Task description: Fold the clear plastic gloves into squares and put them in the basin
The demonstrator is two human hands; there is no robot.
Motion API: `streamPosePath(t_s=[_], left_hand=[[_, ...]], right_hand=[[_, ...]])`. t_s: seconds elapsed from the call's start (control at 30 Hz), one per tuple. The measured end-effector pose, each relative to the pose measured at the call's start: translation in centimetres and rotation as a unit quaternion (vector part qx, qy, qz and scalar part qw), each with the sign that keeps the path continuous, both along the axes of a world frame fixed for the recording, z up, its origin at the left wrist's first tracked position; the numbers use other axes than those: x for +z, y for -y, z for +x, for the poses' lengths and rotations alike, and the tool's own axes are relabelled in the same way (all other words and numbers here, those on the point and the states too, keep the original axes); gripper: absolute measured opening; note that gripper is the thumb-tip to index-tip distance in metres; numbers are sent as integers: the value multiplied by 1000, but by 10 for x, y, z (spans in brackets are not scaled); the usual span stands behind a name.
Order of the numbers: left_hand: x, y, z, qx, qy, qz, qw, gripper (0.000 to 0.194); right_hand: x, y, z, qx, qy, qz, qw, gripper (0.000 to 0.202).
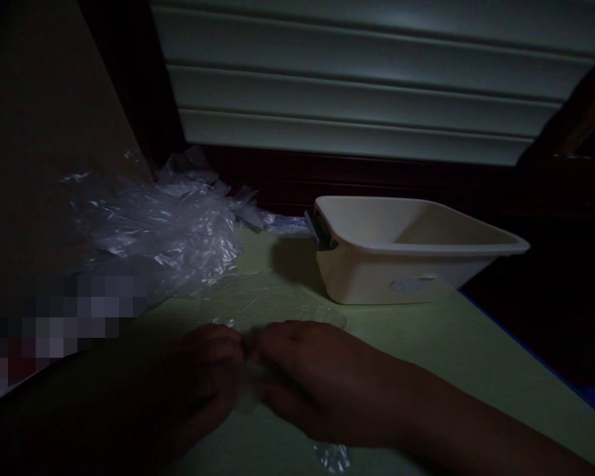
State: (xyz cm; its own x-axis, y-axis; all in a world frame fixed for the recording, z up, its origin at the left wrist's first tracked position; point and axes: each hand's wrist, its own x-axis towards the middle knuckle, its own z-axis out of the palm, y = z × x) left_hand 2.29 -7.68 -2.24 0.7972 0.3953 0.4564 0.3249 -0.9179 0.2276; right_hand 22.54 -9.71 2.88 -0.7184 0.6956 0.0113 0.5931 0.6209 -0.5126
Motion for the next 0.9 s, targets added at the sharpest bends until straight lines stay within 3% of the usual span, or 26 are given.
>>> streamPosePath(t_s=[0.2,0.33,0.6,0.77,0.9], left_hand=[[0,1,1,-2,46,15,999,24],[0,2,1,2,58,27,998,22],[5,7,0,7,-2,53,999,25],[1,5,0,-7,-31,55,998,21],[0,5,1,-7,-46,56,997,22]], right_hand=[[-2,-3,0,-10,-55,-25,998,15],[-5,-4,1,-59,-52,-69,994,15],[-13,-9,2,-112,-107,-116,981,15],[-15,-12,2,-106,-198,-226,948,16],[-18,-14,3,-96,-206,-222,948,17]])
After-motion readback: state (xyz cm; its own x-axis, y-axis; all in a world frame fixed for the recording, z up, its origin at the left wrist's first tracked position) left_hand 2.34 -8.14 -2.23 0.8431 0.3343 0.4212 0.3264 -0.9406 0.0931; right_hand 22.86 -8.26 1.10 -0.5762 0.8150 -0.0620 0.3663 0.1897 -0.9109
